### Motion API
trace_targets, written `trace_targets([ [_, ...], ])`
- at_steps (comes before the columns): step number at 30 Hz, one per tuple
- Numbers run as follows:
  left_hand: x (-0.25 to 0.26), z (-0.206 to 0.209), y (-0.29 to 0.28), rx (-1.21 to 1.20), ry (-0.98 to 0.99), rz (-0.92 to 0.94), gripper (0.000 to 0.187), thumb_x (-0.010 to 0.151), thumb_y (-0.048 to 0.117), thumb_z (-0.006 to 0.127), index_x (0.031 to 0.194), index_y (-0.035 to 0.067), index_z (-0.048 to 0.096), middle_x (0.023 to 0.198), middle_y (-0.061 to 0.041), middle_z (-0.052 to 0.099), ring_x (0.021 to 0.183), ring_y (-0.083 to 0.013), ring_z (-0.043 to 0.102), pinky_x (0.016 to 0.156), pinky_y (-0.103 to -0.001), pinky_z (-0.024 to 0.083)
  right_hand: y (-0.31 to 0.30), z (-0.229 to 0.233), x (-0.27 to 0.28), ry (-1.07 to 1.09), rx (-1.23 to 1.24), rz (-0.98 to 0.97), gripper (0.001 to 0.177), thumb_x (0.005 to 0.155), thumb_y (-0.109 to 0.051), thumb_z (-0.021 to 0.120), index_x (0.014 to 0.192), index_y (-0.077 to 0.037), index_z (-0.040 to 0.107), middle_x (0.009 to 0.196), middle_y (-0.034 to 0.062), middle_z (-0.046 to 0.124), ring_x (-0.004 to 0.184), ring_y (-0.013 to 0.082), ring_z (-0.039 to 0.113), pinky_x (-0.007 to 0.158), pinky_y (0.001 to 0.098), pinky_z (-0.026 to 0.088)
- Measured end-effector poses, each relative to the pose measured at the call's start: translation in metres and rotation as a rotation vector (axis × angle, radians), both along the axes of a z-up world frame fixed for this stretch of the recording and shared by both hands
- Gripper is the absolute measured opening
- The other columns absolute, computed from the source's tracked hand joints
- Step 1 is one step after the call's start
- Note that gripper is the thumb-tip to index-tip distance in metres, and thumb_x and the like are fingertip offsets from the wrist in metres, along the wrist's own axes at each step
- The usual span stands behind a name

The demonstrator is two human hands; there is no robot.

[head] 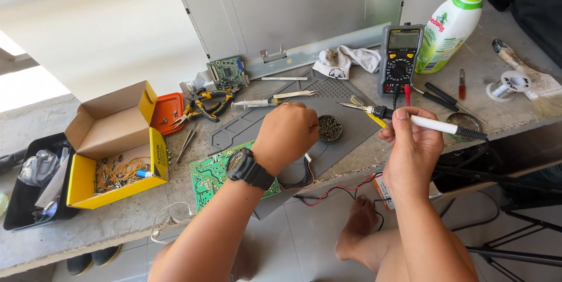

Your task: The person uses a soldering iron to apply heat to a green circuit board, then uses tweezers to pick up and place small components onto the board. They continue soldering and adjusting components on the board.

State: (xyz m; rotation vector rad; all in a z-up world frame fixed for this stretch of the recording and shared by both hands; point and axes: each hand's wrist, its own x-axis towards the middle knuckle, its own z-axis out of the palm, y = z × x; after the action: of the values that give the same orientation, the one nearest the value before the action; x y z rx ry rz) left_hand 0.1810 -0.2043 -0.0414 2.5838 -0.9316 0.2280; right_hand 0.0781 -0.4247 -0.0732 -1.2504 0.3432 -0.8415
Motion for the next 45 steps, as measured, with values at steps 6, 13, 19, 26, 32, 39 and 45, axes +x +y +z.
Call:
trace_targets([
  [6, 0.006, -0.006, -0.003, 0.065, -0.018, 0.008, 0.013, 0.091, 0.019, 0.082, 0.096, 0.014, 0.093, 0.077, -0.007, 0.079, 0.072, -0.0233, 0.075, 0.061, -0.038, 0.068, -0.004, 0.002, 0.0, -0.007, 0.014, -0.003, 0.016, 0.121, -0.02, 0.076, 0.13, -0.01, 0.067, 0.094, 0.0041, 0.072, 0.078, 0.0064, 0.073, 0.081, 0.0241, 0.072],
  [13, 0.001, 0.006, -0.002, 0.068, -0.003, 0.007, 0.014, 0.093, 0.019, 0.082, 0.098, 0.012, 0.093, 0.081, -0.011, 0.08, 0.074, -0.0288, 0.077, 0.062, -0.043, 0.069, -0.005, 0.005, -0.001, -0.011, 0.038, -0.006, 0.016, 0.12, -0.019, 0.076, 0.129, -0.01, 0.067, 0.09, 0.0037, 0.07, 0.077, 0.0064, 0.072, 0.08, 0.023, 0.072],
  [19, 0.0, 0.006, -0.003, 0.095, -0.017, 0.009, 0.013, 0.092, 0.018, 0.082, 0.097, 0.014, 0.094, 0.079, -0.009, 0.081, 0.074, -0.0257, 0.077, 0.064, -0.04, 0.069, -0.006, 0.007, -0.005, -0.011, 0.037, -0.013, 0.015, 0.12, -0.019, 0.076, 0.128, -0.01, 0.067, 0.089, 0.004, 0.07, 0.077, 0.0062, 0.072, 0.079, 0.0228, 0.072],
  [26, -0.003, 0.006, -0.003, 0.038, -0.012, 0.009, 0.013, 0.092, 0.017, 0.08, 0.094, 0.012, 0.092, 0.077, -0.01, 0.08, 0.074, -0.0272, 0.076, 0.063, -0.041, 0.069, -0.006, 0.006, -0.004, -0.004, 0.021, -0.01, 0.016, 0.121, -0.019, 0.076, 0.13, -0.009, 0.067, 0.089, 0.005, 0.071, 0.077, 0.0063, 0.073, 0.079, 0.0234, 0.072],
  [32, 0.0, 0.009, 0.004, 0.02, -0.043, 0.028, 0.011, 0.091, 0.018, 0.083, 0.095, 0.013, 0.092, 0.077, -0.009, 0.079, 0.074, -0.0268, 0.075, 0.062, -0.04, 0.068, -0.004, 0.003, -0.001, -0.019, 0.029, 0.008, 0.017, 0.121, -0.019, 0.076, 0.131, -0.009, 0.067, 0.09, 0.0045, 0.071, 0.077, 0.0067, 0.073, 0.081, 0.0238, 0.072],
  [39, -0.002, 0.003, 0.001, 0.025, -0.027, 0.015, 0.012, 0.093, 0.017, 0.082, 0.096, 0.014, 0.092, 0.079, -0.009, 0.08, 0.075, -0.0245, 0.076, 0.063, -0.038, 0.068, -0.003, 0.0, -0.001, -0.003, 0.005, 0.014, 0.017, 0.122, -0.021, 0.075, 0.132, -0.01, 0.068, 0.094, 0.0053, 0.072, 0.078, 0.0063, 0.073, 0.082, 0.0249, 0.072],
  [45, -0.001, -0.005, 0.005, 0.039, -0.045, 0.013, 0.01, 0.091, 0.018, 0.081, 0.09, 0.014, 0.091, 0.075, -0.007, 0.078, 0.074, -0.0244, 0.074, 0.061, -0.038, 0.068, -0.004, -0.001, 0.0, -0.015, 0.025, 0.017, 0.017, 0.121, -0.021, 0.076, 0.132, -0.01, 0.068, 0.094, 0.0044, 0.071, 0.077, 0.0062, 0.073, 0.082, 0.024, 0.073],
])
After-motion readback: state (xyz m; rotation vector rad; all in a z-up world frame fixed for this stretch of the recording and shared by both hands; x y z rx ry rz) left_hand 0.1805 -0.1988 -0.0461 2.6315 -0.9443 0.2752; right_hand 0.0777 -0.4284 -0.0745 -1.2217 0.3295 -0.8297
